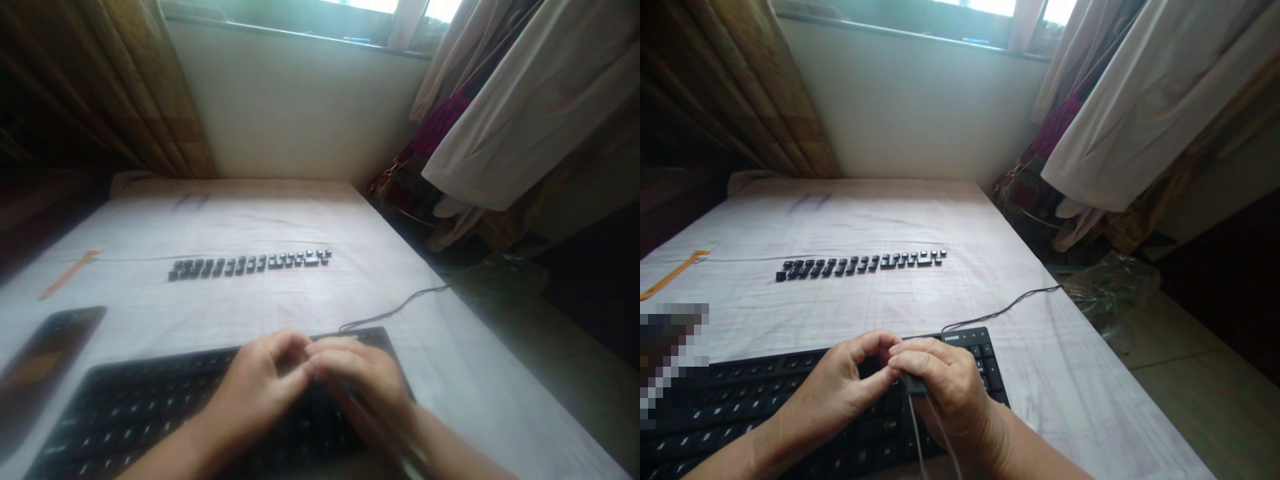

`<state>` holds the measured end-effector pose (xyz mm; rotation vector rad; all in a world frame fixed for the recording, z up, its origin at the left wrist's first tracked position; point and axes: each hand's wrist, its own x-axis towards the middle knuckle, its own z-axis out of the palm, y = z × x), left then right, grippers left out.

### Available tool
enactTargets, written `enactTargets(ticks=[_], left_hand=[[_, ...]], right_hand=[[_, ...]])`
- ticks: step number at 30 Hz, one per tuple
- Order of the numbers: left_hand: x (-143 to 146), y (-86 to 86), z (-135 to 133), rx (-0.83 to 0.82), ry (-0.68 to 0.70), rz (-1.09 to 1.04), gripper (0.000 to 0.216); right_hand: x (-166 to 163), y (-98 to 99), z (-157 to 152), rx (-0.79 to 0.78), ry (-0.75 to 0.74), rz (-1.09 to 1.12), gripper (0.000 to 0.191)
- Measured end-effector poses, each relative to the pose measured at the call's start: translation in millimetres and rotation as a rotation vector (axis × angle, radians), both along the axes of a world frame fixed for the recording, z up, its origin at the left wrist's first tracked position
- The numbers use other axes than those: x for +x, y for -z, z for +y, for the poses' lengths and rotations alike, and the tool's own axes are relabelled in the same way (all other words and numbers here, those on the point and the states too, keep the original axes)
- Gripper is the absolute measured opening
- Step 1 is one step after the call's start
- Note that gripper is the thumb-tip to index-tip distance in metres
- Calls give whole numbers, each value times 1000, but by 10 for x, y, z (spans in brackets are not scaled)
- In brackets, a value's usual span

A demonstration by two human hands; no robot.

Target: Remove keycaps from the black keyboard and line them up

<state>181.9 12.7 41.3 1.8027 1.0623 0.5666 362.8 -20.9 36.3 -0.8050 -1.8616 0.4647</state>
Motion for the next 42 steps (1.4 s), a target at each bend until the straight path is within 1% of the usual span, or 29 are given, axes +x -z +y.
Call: enactTargets(ticks=[3, 6, 9, 11, 14, 19, 22, 25, 28, 30, 32, 34, 38, 42], left_hand=[[-1, -4, -9, -23, -9, -3, 12], [-21, 12, 9, -142, -41, -78, 16], [-44, 36, 43, -266, -67, -180, 21], [-52, 48, 59, -311, -62, -227, 22], [-51, 49, 65, -341, -35, -263, 22], [-30, 18, 59, -329, -1, -275, 21], [-31, 19, 60, -288, 28, -244, 23], [-61, 47, 81, -171, -21, -142, 31], [-97, 76, 117, -3, -89, -50, 35], [-111, 93, 135, 95, -100, -31, 31], [-113, 115, 143, 163, -104, -18, 28], [-109, 147, 145, 204, -107, 3, 27], [-107, 217, 150, 250, -94, 43, 28], [-116, 249, 159, 277, -93, 92, 28]], right_hand=[[28, -6, 10, 27, 127, 18, 17], [72, -11, 39, 2, 211, -16, 17], [105, 16, 70, -7, 200, -159, 13], [118, 42, 85, 6, 208, -235, 17], [123, 58, 97, 50, 211, -272, 20], [101, 50, 79, 112, 187, -288, 20], [99, 61, 64, 119, 191, -315, 21], [187, 70, 132, 119, 240, -328, 18], [410, 83, 363, 145, 356, -352, 15], [595, 110, 596, 113, 446, -409, 16], [751, 154, 845, 19, 526, -489, 19], [841, 208, 1062, -140, 619, -613, 20], [842, 297, 1326, -225, 668, -684, 20], [773, 314, 1425, -287, 679, -736, 21]])
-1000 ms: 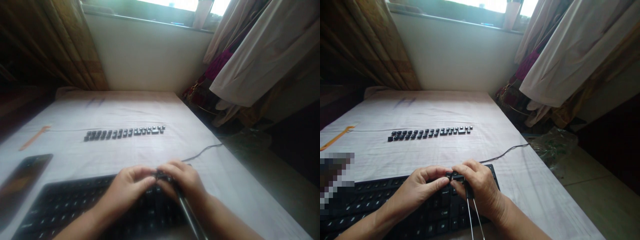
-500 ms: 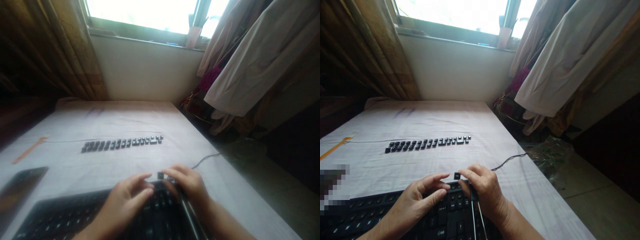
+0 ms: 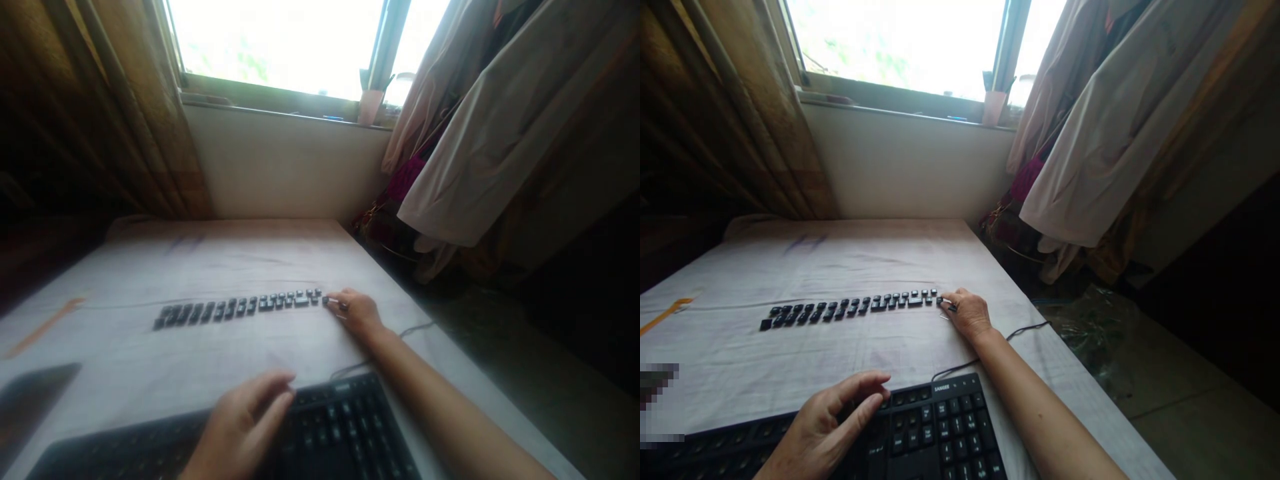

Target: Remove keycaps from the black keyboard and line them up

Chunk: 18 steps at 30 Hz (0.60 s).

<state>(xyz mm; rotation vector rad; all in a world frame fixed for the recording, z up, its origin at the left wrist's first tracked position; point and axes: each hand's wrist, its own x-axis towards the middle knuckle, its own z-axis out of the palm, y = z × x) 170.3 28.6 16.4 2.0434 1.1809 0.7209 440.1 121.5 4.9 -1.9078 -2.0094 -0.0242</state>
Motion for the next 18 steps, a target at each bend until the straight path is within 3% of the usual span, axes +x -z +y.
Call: enactTargets(ticks=[18], left_hand=[[4, 8, -7, -6, 24, -25, 29]], right_hand=[[-63, -36, 111, -129, 60, -102, 24]])
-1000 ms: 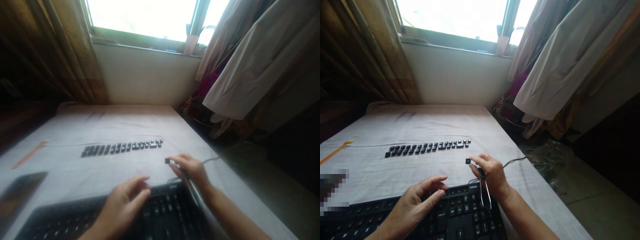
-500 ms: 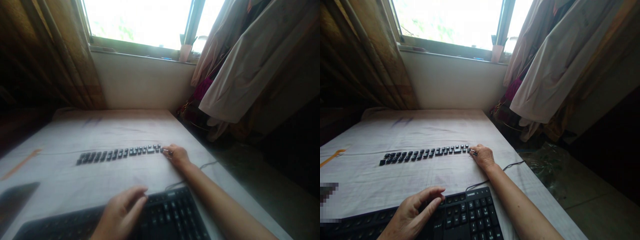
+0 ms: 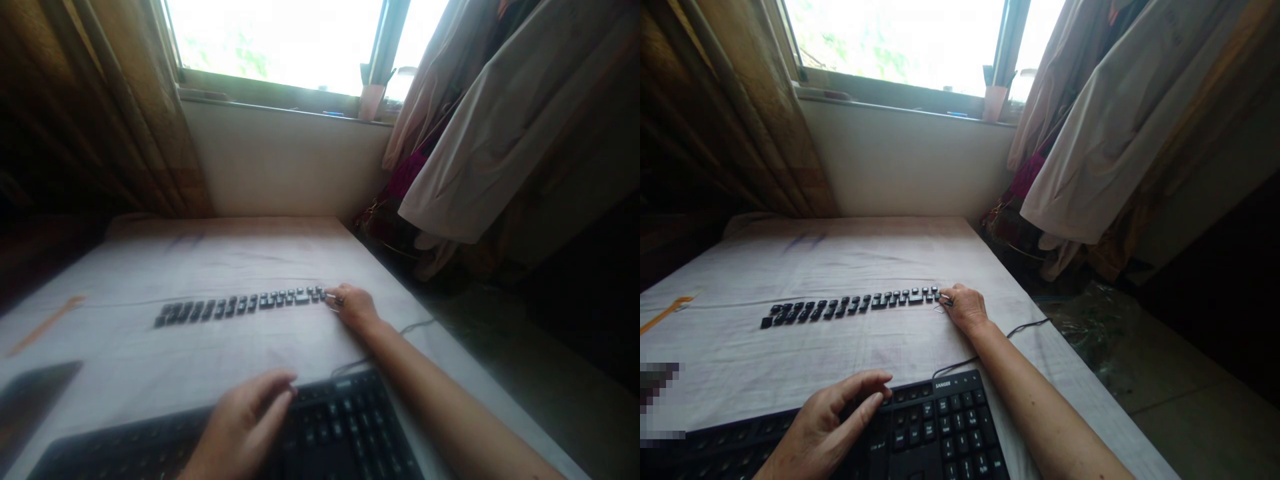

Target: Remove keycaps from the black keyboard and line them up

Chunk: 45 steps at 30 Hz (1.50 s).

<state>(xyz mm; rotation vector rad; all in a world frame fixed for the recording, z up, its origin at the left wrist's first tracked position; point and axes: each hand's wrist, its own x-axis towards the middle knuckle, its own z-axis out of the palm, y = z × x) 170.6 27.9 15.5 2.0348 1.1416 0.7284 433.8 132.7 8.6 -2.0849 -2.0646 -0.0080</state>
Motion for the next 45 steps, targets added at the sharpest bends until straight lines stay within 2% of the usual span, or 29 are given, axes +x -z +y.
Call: enactTargets(ticks=[14, 22, 29, 35, 39, 45], left_hand=[[-11, 5, -8, 9, 13, -2, 26], [-10, 17, 5, 15, 2, 22, 27], [-11, 7, -8, 55, 10, 6, 23], [-54, -3, -24, 221, 67, 49, 21], [-69, -46, -7, 321, 122, 173, 23], [-68, 3, -4, 279, 157, 350, 27]], right_hand=[[36, 40, 1, 17, -20, 26, 24], [-2, -12, -26, 31, -16, 161, 25], [203, -169, -175, 30, 16, 499, 14], [295, -369, -580, -68, -21, 875, 19], [197, -477, -843, -213, -63, 1241, 31], [80, -529, -997, -510, -194, 1356, 30]])
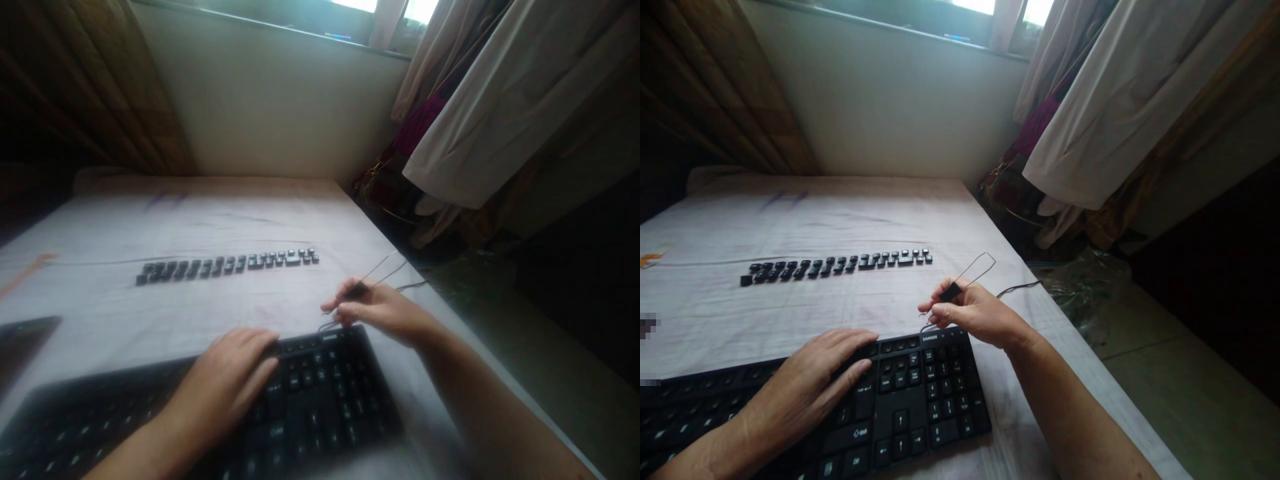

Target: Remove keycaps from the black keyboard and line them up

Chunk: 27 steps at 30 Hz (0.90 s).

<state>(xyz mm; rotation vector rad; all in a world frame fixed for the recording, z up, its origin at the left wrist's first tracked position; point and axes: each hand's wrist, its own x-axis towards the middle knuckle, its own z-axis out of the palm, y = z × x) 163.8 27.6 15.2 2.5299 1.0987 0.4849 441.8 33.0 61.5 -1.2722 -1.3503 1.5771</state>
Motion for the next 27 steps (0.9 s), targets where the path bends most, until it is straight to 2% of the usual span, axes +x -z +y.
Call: enactTargets(ticks=[5, 18, 23, 27], left_hand=[[13, 7, -4, -25, 10, 15, 26], [26, 7, -3, -17, -4, 11, 27], [26, 11, -8, -7, -6, 20, 28], [21, 18, -14, -10, -7, 22, 28]], right_hand=[[-23, 40, 3, -61, -165, -11, 24], [-192, 153, -5, -40, -197, -105, 7], [-204, 156, -25, 30, -221, -189, 4], [-229, 106, -68, 159, -267, -338, 4]])
